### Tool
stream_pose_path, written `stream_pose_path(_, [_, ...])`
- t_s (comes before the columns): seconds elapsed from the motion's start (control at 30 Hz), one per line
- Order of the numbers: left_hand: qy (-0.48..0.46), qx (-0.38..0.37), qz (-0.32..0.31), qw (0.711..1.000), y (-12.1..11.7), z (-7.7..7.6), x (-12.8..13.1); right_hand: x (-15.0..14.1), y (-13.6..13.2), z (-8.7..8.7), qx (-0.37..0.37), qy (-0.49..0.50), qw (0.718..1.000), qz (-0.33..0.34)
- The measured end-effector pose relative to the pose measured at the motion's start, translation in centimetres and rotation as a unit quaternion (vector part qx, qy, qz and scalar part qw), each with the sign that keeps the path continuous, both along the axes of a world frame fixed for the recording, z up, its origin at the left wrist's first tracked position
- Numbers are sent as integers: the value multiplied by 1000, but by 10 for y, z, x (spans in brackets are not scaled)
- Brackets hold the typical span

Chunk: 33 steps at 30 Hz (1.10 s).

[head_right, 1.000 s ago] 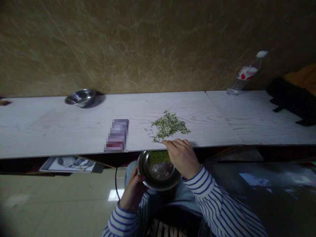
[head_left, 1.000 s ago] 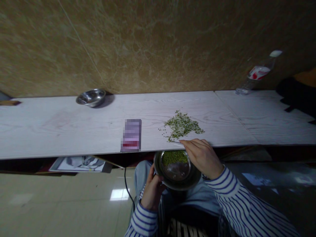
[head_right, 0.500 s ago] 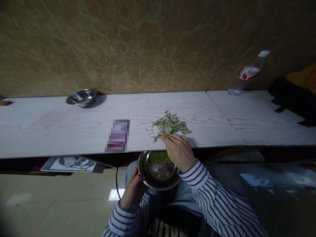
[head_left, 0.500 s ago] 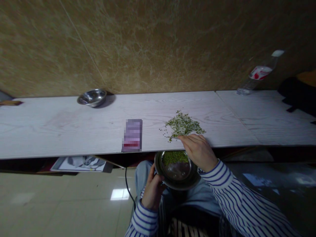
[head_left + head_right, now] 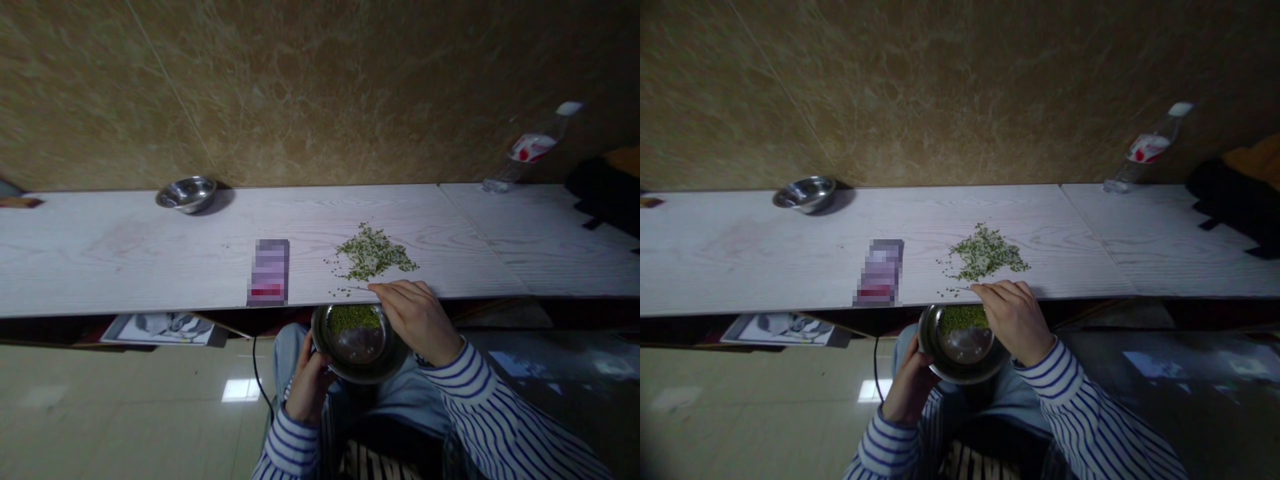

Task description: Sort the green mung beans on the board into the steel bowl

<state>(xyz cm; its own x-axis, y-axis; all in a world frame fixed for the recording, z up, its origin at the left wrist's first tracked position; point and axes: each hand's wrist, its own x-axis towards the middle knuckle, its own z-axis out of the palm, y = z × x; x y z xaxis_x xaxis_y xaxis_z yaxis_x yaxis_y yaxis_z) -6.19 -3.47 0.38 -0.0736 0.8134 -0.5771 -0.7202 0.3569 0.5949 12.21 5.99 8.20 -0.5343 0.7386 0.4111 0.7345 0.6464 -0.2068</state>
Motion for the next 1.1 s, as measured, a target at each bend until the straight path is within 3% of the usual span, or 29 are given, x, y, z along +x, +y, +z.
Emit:
stream_pose_path(0.27, [19,-17,2,1000,3,-4,3,6,-9,-2,-28,-8,999,13])
stream_pose_path(0.53, [10,-9,-1,1000,2,-5,2,4,-3,-3,-5,-17,999,-32])
stream_pose_path(1.1, [26,-15,12,999,4,-8,0,-15,-1,-4,-25,-8,1000,-11])
